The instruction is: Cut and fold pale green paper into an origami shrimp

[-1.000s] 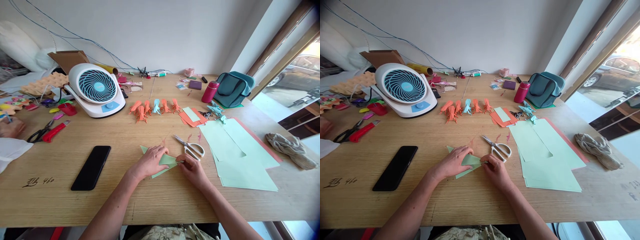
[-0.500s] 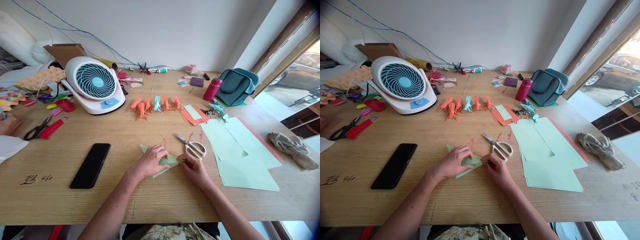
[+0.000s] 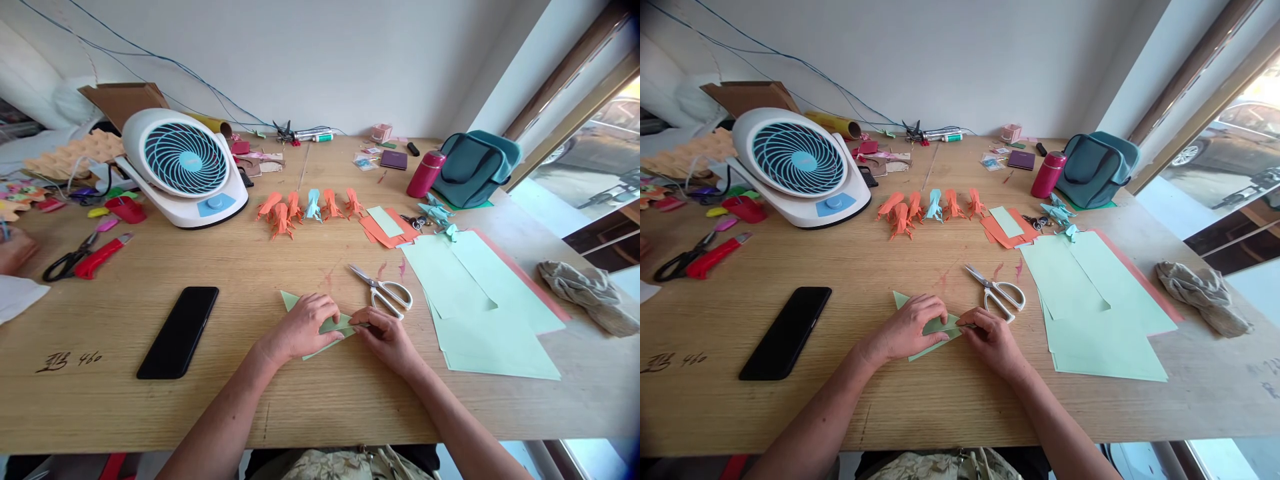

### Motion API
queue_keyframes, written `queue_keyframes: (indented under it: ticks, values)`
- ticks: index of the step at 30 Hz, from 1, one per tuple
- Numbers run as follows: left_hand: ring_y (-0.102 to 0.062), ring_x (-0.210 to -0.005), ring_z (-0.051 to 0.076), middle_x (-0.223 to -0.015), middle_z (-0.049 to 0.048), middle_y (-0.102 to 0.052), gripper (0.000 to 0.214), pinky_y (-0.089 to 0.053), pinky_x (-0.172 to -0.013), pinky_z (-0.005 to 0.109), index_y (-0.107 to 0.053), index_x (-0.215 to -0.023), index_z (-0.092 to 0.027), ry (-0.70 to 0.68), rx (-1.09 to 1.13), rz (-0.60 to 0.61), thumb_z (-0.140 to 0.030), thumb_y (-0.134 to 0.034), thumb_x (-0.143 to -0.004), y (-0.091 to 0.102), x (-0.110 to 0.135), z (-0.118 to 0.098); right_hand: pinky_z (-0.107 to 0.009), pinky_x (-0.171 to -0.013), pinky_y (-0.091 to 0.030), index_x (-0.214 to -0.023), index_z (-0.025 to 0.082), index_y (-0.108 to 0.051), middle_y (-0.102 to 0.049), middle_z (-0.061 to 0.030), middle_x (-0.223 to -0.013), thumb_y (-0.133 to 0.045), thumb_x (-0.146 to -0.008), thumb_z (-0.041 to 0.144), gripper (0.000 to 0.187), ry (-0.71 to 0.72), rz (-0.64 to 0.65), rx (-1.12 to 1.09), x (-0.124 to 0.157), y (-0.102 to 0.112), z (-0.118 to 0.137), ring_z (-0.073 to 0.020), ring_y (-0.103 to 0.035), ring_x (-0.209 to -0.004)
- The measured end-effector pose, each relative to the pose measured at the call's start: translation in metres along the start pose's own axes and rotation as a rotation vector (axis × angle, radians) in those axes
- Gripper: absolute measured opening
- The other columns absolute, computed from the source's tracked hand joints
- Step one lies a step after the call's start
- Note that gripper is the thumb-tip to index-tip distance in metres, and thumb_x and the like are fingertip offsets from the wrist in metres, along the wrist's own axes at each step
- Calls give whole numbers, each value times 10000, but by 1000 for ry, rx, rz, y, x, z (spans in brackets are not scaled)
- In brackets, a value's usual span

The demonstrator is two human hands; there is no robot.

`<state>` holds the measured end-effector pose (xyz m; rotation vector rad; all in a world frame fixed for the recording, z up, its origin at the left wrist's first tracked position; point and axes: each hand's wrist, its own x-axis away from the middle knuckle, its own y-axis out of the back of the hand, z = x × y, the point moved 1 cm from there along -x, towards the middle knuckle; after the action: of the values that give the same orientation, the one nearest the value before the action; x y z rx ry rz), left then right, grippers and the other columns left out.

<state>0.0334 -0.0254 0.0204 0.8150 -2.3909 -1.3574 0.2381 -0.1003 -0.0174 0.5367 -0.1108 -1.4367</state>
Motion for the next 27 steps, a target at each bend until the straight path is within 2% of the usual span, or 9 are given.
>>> queue_keyframes:
  ticks: [5,15,22,27]
  values:
    - [-585,-984,208,-992,22,-643,198,-430,-901,325,-604,-915,-207,-4,7,7,-343,-734,-854,-1,1,0,-363,-820,-544,-970,213,-696,-706,-78,-953,-561,-961,260,143,23,15,-7,0,0,-2,-203,-662,-884]
    - [-596,-952,196,-967,15,-651,164,-434,-895,314,-625,-890,-207,-28,39,-17,-350,-705,-885,-2,1,2,-337,-788,-527,-940,211,-698,-708,-69,-923,-549,-972,273,165,14,16,-19,-2,0,2,-192,-660,-854]
    - [-600,-951,192,-963,15,-660,148,-444,-891,309,-636,-896,-208,-24,88,-52,-345,-692,-896,0,2,3,-262,-606,-453,-931,197,-676,-675,-26,-799,-562,-953,260,132,-72,-13,-26,1,-1,0,-144,-589,-688]
    - [-604,-942,193,-950,15,-661,144,-451,-879,310,-634,-881,-206,-36,121,-88,-326,-714,-879,-2,1,6,-258,-602,-435,-897,193,-665,-654,-22,-779,-566,-955,298,156,-94,-28,-55,1,-1,-3,-138,-559,-677]
